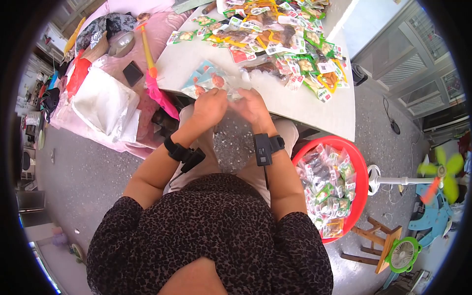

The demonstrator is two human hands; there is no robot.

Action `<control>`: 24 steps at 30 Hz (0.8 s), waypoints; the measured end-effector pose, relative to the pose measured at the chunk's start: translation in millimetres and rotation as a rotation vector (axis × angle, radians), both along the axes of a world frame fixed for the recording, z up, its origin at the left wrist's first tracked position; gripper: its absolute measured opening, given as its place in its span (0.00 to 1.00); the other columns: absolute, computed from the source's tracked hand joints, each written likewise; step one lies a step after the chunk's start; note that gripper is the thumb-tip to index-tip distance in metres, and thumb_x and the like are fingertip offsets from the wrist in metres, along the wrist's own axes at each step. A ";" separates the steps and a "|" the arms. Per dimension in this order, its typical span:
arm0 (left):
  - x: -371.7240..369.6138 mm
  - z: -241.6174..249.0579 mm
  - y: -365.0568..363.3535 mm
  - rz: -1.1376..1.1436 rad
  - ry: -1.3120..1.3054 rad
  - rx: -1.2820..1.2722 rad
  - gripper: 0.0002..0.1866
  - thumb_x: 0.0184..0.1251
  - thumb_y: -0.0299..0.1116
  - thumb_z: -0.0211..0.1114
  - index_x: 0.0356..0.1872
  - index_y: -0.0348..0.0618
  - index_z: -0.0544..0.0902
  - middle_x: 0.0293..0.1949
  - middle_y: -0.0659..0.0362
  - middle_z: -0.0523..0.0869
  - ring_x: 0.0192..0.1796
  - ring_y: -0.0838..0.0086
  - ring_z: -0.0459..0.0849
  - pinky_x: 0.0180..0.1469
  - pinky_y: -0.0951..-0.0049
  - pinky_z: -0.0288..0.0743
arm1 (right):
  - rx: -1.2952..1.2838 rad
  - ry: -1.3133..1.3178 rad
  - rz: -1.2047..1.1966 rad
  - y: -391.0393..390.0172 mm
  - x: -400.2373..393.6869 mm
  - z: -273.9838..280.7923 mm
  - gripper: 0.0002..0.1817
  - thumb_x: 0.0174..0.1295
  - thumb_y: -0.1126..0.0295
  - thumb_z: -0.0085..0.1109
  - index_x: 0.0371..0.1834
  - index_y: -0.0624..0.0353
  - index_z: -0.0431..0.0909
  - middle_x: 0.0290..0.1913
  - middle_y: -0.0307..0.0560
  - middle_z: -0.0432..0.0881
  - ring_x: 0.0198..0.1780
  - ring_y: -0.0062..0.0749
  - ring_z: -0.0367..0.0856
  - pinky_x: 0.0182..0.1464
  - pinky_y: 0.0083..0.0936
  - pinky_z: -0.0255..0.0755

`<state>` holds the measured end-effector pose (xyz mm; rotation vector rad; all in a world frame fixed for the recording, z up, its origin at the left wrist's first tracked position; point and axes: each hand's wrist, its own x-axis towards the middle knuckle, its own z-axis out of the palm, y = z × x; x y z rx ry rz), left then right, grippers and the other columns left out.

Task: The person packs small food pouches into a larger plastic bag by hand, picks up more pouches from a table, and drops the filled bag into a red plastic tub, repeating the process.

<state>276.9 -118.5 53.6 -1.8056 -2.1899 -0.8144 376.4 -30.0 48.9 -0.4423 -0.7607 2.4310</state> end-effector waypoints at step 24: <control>-3.2 -7.1 -21.4 -0.075 0.086 0.163 0.15 0.39 0.35 0.62 0.32 0.46 0.75 0.34 0.56 0.72 0.40 0.63 0.71 0.41 0.64 0.64 | 1.304 -0.430 -0.190 15.0 -5.3 -48.2 0.04 0.50 0.73 0.48 0.27 0.62 0.70 0.24 0.42 0.73 0.22 0.20 0.69 0.21 0.15 0.62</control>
